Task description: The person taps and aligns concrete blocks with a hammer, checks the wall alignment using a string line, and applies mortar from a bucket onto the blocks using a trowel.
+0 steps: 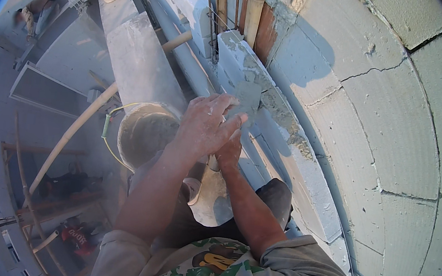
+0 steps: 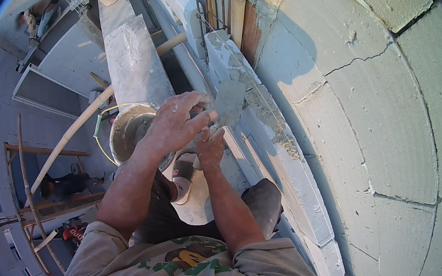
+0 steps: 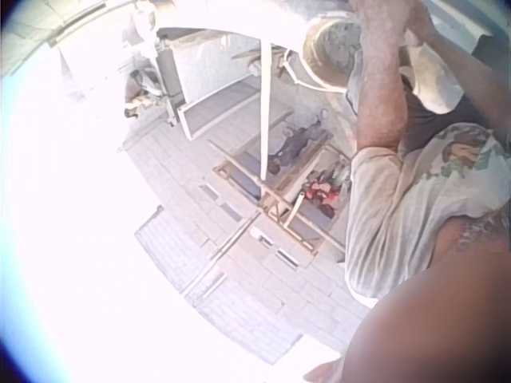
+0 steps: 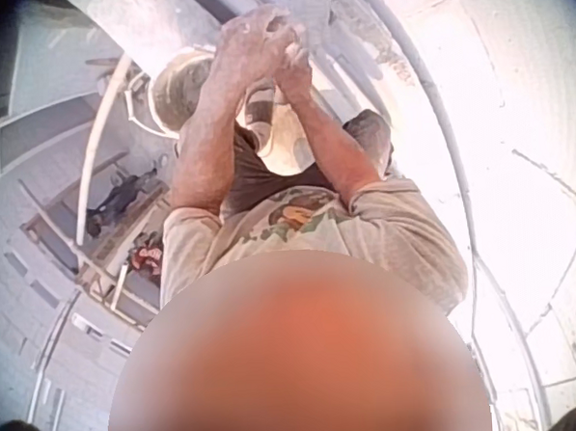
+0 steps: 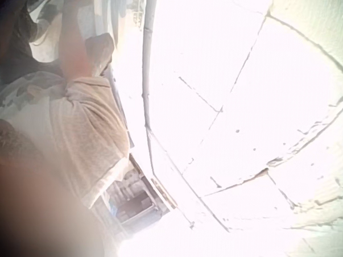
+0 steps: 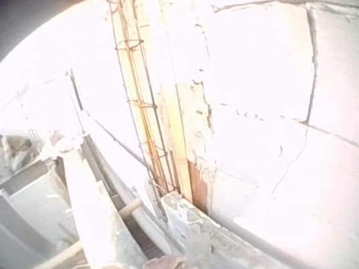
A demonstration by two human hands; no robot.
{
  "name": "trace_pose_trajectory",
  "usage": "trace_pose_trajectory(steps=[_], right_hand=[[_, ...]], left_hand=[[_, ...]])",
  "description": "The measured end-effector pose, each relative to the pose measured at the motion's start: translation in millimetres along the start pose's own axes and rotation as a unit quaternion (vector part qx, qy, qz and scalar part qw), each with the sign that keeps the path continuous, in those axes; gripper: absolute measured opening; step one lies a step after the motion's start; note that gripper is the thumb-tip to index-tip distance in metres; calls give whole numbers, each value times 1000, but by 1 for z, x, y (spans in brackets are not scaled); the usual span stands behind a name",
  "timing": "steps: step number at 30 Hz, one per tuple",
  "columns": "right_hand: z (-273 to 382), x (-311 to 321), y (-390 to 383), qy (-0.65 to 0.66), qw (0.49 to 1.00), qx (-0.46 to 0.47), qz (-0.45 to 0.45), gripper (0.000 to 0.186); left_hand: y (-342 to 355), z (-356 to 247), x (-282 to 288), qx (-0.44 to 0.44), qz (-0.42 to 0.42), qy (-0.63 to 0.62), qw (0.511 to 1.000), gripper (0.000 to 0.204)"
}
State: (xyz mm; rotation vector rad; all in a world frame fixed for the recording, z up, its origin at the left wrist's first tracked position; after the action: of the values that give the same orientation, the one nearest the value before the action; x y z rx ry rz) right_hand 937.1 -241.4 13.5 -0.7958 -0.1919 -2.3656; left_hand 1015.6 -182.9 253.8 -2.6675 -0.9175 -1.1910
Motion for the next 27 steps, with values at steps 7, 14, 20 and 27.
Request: trace_pose_trajectory(steps=[7,14,20,27], right_hand=[[13,31,17,73,994,-52,69,49],[30,9,86,488,831,-240,119,41],[65,-42,138,508,806,-225,203,34],[100,-112,170,440,840,-233,217,34]], left_hand=[[-2,3,2,-2,-3,11,1000,32],[-3,4,-2,-2,6,27,1000,34],[-2,5,-1,3,18,27,999,37],[-11,18,20,53,16,62,997,34]])
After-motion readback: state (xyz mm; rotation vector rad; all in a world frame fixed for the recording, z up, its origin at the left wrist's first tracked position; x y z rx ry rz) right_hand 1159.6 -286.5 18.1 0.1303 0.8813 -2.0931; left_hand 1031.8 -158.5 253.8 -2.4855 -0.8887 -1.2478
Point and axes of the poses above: each hand's wrist, its own y-axis towards the middle knuckle, its own x-axis out of the back of the hand, z = x × y, the point moved 10 cm from there along y, towards the middle knuckle, and after that the axes turned 7 degrees about z, right-handed, at the moved point
